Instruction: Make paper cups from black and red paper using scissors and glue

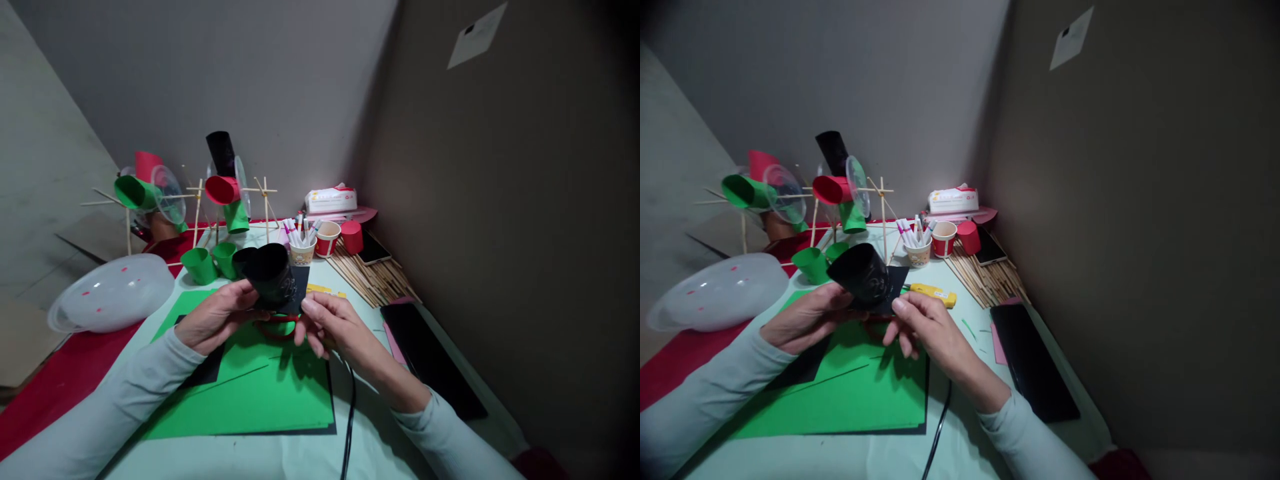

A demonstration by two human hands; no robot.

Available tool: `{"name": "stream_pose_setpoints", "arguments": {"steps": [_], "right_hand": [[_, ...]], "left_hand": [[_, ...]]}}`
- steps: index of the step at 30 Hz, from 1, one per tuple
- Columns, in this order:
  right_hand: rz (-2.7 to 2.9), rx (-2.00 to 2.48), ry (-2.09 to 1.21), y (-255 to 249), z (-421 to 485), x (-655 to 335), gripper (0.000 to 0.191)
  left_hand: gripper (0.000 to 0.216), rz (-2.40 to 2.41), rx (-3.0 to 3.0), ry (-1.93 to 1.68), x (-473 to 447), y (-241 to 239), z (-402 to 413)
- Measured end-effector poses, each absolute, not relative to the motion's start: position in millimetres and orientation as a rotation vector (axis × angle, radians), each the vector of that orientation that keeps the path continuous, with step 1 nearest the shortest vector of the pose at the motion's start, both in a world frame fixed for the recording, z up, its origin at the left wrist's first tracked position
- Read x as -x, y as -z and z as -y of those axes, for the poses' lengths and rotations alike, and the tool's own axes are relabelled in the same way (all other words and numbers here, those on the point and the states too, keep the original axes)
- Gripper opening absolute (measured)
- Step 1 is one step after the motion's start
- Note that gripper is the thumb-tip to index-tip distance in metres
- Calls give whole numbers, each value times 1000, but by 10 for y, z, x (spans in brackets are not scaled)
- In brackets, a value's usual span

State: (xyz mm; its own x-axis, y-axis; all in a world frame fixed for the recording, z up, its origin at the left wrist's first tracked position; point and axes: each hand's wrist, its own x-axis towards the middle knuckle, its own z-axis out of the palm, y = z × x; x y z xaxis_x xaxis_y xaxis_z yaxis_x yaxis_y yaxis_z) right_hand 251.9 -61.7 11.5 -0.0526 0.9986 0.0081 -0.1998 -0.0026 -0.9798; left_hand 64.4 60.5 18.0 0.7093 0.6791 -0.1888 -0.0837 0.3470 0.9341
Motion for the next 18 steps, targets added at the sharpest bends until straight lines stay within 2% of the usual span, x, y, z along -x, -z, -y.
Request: {"name": "stream_pose_setpoints", "arguments": {"steps": [8,12,18], "right_hand": [[1056,1054,-1223,-82,585,-2558,40],[1074,1057,-1192,-33,546,-2565,42],[1060,1048,-1166,37,457,-2533,54]], "left_hand": [[45,-706,-1154,-578,-690,-191,-527],[42,-716,-1175,-583,-718,-258,-488],[44,-748,-1180,-613,-701,-316,-445]]}}
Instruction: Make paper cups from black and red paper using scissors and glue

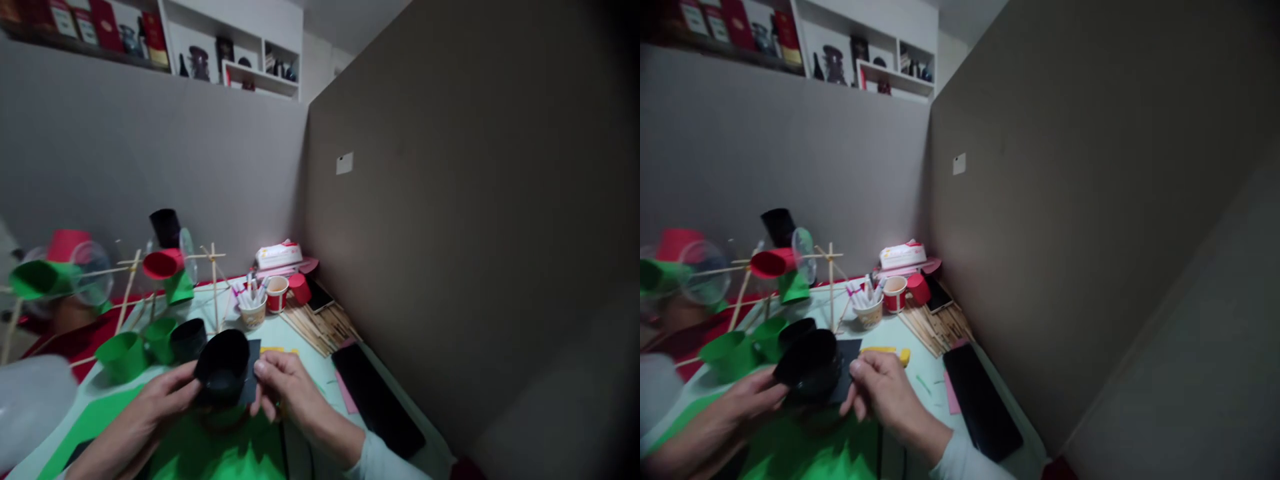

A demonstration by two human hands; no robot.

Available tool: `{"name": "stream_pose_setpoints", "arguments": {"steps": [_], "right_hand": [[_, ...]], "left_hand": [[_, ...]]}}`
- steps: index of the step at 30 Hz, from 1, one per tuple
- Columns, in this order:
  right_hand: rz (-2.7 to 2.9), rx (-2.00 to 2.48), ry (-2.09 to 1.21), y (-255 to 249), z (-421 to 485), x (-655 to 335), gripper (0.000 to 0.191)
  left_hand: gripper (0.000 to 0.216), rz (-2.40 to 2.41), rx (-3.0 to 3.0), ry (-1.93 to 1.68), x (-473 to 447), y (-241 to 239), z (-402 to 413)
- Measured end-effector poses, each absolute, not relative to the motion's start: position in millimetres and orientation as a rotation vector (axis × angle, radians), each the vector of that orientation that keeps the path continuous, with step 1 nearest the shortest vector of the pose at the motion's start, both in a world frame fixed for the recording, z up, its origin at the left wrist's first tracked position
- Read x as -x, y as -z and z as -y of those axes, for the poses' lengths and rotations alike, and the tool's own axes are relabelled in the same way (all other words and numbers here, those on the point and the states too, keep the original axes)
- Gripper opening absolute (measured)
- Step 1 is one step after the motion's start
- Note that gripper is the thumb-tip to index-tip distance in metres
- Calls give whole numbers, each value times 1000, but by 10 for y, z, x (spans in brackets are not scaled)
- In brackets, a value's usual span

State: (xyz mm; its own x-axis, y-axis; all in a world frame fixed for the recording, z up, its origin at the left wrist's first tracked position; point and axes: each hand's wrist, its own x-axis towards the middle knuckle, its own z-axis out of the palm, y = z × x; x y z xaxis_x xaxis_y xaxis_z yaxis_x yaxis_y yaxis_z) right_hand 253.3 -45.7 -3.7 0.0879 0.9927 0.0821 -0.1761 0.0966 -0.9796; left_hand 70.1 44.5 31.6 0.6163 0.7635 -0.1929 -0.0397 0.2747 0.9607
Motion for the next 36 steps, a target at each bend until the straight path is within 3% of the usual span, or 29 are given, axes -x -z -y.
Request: {"name": "stream_pose_setpoints", "arguments": {"steps": [3,6,19,22,27,31,36], "right_hand": [[1056,1028,-1175,6,443,-2535,60],[1064,1028,-1205,-37,479,-2523,51],[1057,1106,-1117,17,539,-2488,39],[1019,1110,-1098,3,543,-2510,43],[987,1112,-1079,-46,565,-2533,52],[975,1129,-1064,-42,569,-2512,59],[952,1163,-966,-49,559,-2544,53]], "left_hand": [[53,-859,-1194,-662,-695,-276,-499],[57,-850,-1200,-671,-692,-231,-534],[45,-791,-1255,-616,-616,-209,-613],[45,-825,-1207,-668,-590,-216,-660],[25,-867,-1223,-756,-541,-343,-680],[30,-805,-1270,-754,-581,-394,-605],[27,-731,-1297,-672,-643,-328,-512]]}}
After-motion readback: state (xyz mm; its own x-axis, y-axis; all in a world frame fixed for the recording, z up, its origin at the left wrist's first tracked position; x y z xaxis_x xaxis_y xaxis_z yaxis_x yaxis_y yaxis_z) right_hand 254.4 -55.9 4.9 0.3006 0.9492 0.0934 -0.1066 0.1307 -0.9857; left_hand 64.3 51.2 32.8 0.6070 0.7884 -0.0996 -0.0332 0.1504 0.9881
